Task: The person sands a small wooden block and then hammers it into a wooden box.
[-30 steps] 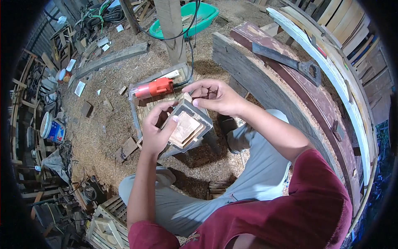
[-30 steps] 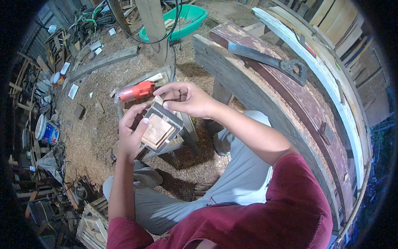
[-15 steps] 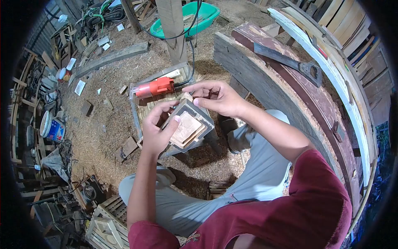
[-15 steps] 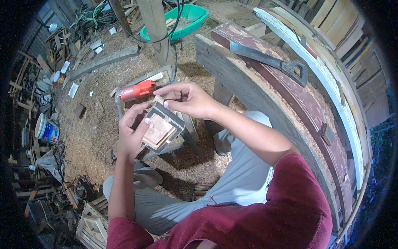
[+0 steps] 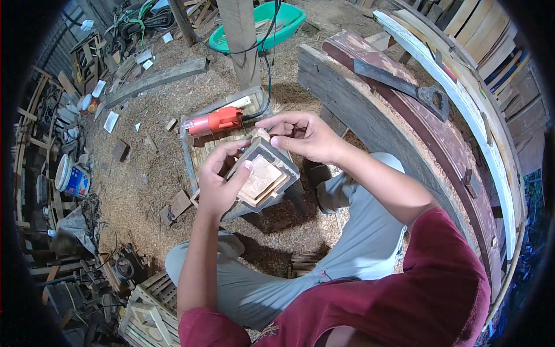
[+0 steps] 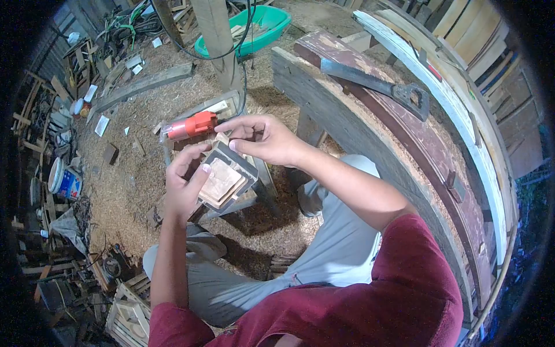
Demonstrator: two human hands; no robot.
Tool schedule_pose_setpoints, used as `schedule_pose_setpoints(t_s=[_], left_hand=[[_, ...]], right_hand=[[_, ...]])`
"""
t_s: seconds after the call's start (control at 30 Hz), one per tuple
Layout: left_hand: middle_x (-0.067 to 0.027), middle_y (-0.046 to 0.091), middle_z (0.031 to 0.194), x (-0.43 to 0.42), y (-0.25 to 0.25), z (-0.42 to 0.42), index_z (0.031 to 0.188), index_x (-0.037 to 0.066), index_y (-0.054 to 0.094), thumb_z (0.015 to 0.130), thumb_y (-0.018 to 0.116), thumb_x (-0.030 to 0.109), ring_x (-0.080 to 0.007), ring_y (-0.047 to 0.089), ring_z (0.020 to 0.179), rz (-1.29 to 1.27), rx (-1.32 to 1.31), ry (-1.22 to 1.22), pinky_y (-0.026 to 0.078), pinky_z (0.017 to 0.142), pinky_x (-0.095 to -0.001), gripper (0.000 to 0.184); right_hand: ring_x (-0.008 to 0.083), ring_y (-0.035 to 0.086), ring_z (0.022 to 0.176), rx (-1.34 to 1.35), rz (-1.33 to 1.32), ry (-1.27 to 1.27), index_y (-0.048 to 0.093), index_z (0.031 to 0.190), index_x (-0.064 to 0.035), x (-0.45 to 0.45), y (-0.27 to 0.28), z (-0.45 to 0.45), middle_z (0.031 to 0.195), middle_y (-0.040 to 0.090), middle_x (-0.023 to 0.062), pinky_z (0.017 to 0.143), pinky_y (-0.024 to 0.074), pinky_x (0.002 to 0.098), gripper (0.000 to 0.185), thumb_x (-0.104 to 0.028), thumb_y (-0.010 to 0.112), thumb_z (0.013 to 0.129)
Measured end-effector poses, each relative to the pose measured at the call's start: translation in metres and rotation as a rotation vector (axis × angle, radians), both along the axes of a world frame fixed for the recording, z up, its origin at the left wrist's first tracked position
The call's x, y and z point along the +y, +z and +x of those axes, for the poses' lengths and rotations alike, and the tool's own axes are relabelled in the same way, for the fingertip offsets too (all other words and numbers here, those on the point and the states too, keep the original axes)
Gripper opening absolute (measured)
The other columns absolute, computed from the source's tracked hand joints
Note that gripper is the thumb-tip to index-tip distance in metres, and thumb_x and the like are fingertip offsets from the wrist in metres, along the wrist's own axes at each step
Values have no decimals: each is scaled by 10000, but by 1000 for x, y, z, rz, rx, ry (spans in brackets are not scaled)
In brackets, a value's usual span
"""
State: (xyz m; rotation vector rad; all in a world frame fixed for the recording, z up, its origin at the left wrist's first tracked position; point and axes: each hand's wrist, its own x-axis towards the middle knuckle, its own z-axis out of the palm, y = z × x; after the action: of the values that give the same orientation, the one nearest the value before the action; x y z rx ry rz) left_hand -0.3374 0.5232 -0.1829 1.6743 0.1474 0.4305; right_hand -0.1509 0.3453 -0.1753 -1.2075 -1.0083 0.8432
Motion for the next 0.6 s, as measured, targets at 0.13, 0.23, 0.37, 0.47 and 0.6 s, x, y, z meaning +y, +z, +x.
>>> schedule_pose_setpoints(t_s=[0.13, 0.23, 0.37, 0.47, 0.6], left_hand=[[-49, 692, 1125, 0, 0, 2, 1285, -17, 660, 921, 718, -16, -100, 638, 979, -11, -5, 18, 518, 863, -262, 369], [-50, 696, 1118, -2, 2, 1, 1278, -5, 666, 910, 731, -14, -96, 635, 977, 34, -4, 30, 516, 860, -262, 374], [-38, 689, 1083, -2, 2, 1, 1265, 18, 674, 897, 748, -5, -89, 634, 961, 85, 11, 36, 511, 849, -260, 376], [-30, 676, 1043, -4, 6, 0, 1259, 26, 670, 890, 755, -4, -89, 633, 942, 52, 42, 27, 506, 836, -257, 380], [-29, 663, 1013, -6, 8, -1, 1264, 29, 661, 886, 758, -6, -87, 632, 933, 47, 40, 23, 505, 838, -252, 392]], right_hand=[[44, 638, 938, 5, 5, -4, 635, 1415, -23, 0, 1, -1, 1031, 728, -3, 852, 509, 231, 389, -59, 677, 1029], [44, 637, 931, 8, 5, -17, 662, 1366, -36, 0, 0, 0, 1008, 728, -7, 856, 518, 239, 364, -64, 700, 1006], [54, 643, 937, -87, -17, -62, 684, 1314, -52, -2, 5, -1, 986, 731, -6, 881, 517, 254, 382, -107, 779, 949], [75, 655, 943, -222, 15, -85, 686, 1297, -59, -3, 7, 0, 973, 733, -1, 905, 514, 272, 472, -163, 865, 873], [97, 665, 942, -262, -1, -99, 684, 1278, -64, -3, 7, -3, 968, 735, 4, 917, 513, 285, 541, -201, 918, 810]])
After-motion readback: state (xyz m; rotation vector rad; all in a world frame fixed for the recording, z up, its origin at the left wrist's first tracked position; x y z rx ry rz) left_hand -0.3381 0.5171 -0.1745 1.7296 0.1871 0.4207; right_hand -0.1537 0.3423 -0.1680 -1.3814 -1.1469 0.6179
